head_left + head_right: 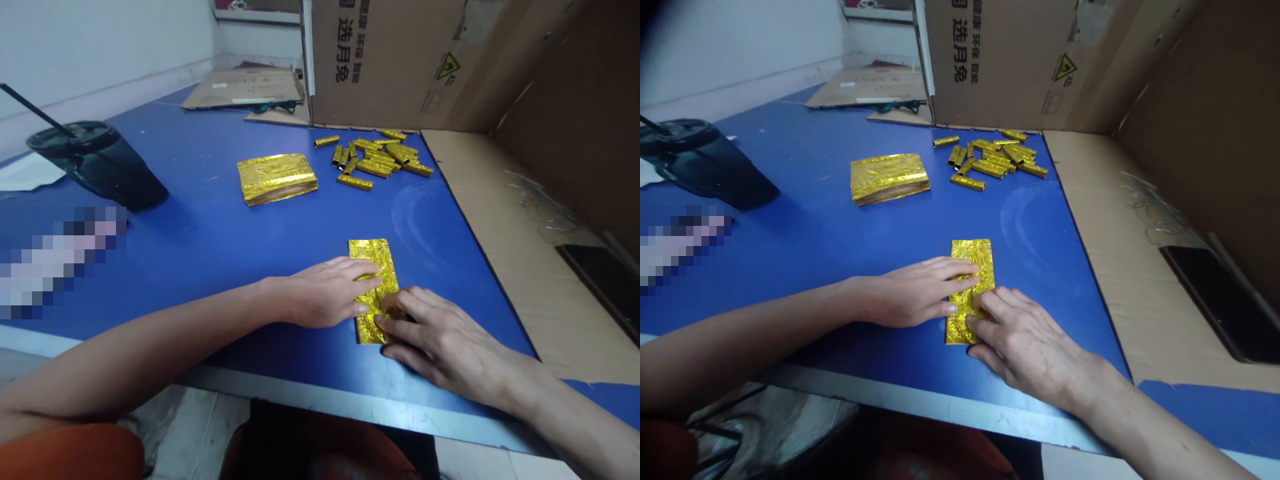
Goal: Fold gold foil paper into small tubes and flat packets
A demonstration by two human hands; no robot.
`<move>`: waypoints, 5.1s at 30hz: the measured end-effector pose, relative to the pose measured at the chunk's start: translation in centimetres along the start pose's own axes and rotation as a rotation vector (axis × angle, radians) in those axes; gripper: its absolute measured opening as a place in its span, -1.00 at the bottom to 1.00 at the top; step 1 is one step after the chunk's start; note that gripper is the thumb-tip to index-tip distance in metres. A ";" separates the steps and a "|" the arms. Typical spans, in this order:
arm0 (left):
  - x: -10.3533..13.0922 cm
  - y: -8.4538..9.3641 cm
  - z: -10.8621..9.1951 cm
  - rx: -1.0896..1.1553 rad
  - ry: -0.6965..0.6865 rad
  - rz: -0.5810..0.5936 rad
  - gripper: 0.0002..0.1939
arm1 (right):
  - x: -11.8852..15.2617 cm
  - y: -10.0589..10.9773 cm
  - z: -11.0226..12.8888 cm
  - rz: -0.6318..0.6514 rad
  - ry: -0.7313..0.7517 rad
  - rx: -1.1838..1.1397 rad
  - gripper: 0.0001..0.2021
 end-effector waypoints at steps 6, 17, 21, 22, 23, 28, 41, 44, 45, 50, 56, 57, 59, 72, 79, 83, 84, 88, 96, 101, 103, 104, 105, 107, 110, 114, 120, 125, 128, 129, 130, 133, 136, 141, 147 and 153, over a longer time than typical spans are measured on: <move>-0.3 0.0 0.1 -0.048 0.011 -0.009 -0.57 | -0.4 0.0 0.7 -0.022 0.030 0.097 -0.76; -0.4 0.4 0.0 -0.046 0.010 -0.008 -0.51 | -0.3 -0.7 2.7 -0.203 0.113 0.290 -0.77; -0.5 0.7 0.0 -0.042 0.024 -0.029 -0.62 | -0.2 -0.7 2.7 -0.261 0.134 0.267 -0.77; -0.6 0.8 0.1 -0.037 0.037 -0.043 -0.64 | -0.2 -0.6 2.7 -0.275 0.143 0.253 -0.76; -0.6 0.9 0.3 -0.033 0.054 -0.058 -0.66 | -0.1 -0.5 2.8 -0.290 0.153 0.240 -0.76; -1.1 1.3 2.2 -0.059 0.139 -0.116 -0.64 | -0.1 -0.1 3.0 -0.303 0.169 0.200 -0.74; -1.0 2.8 6.9 -0.162 0.378 -0.250 -0.66 | -0.3 0.0 2.8 -0.281 0.143 0.162 -0.74; -0.3 4.5 5.4 -0.251 0.353 -0.388 -0.68 | -0.4 0.0 2.7 -0.271 0.141 0.145 -0.74; -0.1 4.7 4.2 -0.251 0.285 -0.418 -0.70 | -0.4 0.0 2.7 -0.268 0.140 0.144 -0.74; -0.2 2.2 -1.9 -0.140 -0.135 -0.174 -0.69 | -0.4 0.1 2.7 -0.278 0.144 0.144 -0.75; -0.1 0.4 -1.9 -0.052 -0.121 -0.070 -0.70 | -0.2 0.3 2.2 -0.211 0.152 0.054 -0.75; -0.1 0.3 -1.7 -0.044 -0.117 -0.074 -0.69 | -0.1 0.3 2.1 -0.185 0.149 0.036 -0.75; 0.0 0.2 -1.7 -0.033 -0.115 -0.082 -0.66 | 0.1 0.0 1.9 -0.142 0.147 0.014 -0.74; -0.2 0.7 -0.9 0.042 -0.009 -0.086 -0.83 | -1.8 0.7 -2.2 0.032 -0.067 -0.465 -0.82; 0.2 1.8 0.2 0.306 0.004 -0.045 -0.81 | -2.7 -1.0 -6.0 0.045 -0.242 -0.823 -0.80; 0.7 1.8 0.8 0.452 0.078 -0.103 -0.55 | -2.9 -1.4 -6.5 0.046 -0.249 -0.904 -0.79; 0.7 1.8 0.9 0.451 0.101 -0.127 -0.55 | -2.9 -1.4 -6.5 0.045 -0.259 -0.908 -0.79; 0.6 1.5 1.4 0.441 0.199 -0.218 -0.69 | -2.9 -1.5 -6.7 0.055 -0.304 -0.920 -0.79; 0.7 1.0 1.5 0.390 0.291 -0.209 -0.71 | -3.0 -1.7 -6.6 0.039 -0.310 -0.966 -0.79; 0.4 0.9 1.3 0.330 0.285 -0.189 -0.72 | -2.8 -1.3 -6.6 0.004 -0.306 -0.974 -0.83; 0.3 0.8 1.4 0.327 0.303 -0.167 -0.74 | -2.7 -1.2 -6.2 0.028 -0.285 -1.005 -0.84; 0.3 0.8 1.4 0.324 0.312 -0.162 -0.75 | -2.6 -1.1 -6.1 0.037 -0.277 -1.016 -0.84; 0.4 0.8 1.4 0.321 0.318 -0.159 -0.75 | -2.4 -1.0 -6.1 0.041 -0.272 -1.021 -0.84; 0.4 0.8 1.4 0.314 0.323 -0.157 -0.74 | -2.0 -0.8 -6.2 0.038 -0.261 -1.019 -0.80; 0.3 0.8 1.4 0.296 0.318 -0.157 -0.70 | -1.2 -0.7 -6.6 0.042 -0.245 -0.994 -0.72; 0.3 0.8 1.3 0.290 0.311 -0.156 -0.68 | -0.7 -0.9 -7.0 0.062 -0.259 -0.927 -0.71; 0.2 0.8 1.2 0.279 0.323 -0.140 -0.68 | -0.9 -0.7 -7.2 0.015 -0.318 -0.830 -0.84; 0.2 0.6 1.3 0.236 0.345 -0.146 -0.70 | -1.0 0.0 -6.7 -0.013 -0.316 -0.581 -0.91; 0.2 0.6 1.4 0.207 0.345 -0.152 -0.69 | -1.0 0.2 -6.4 -0.008 -0.337 -0.446 -0.88; 0.1 0.6 1.4 0.196 0.345 -0.151 -0.68 | -1.0 0.3 -6.3 -0.003 -0.343 -0.417 -0.87; 0.1 0.5 1.4 0.185 0.347 -0.148 -0.68 | -1.0 0.3 -6.2 0.000 -0.349 -0.393 -0.86; 0.0 0.5 1.3 0.158 0.360 -0.136 -0.68 | -1.1 0.4 -6.0 -0.002 -0.360 -0.332 -0.84; 0.0 0.4 1.4 0.137 0.376 -0.130 -0.67 | -1.1 0.4 -5.7 0.002 -0.361 -0.280 -0.83; 0.0 0.2 1.4 0.100 0.396 -0.126 -0.68 | -1.1 0.4 -5.3 0.010 -0.371 -0.212 -0.78; 0.3 0.6 1.3 0.059 0.436 -0.117 -0.66 | -0.9 0.2 -5.2 0.071 -0.432 -0.134 -0.86; 0.3 0.8 1.3 -0.026 0.410 -0.104 -0.66 | -0.4 -0.3 -5.6 0.188 -0.495 -0.006 -0.95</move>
Point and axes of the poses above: each hand's wrist, its own x-axis away from the middle knuckle, its own y-axis out of the back of the hand, z = x × y, the point moved 9 cm from there along -x, towards the middle knuckle, and after that the axes turned 10 degrees about z, right-handed, at the moved point
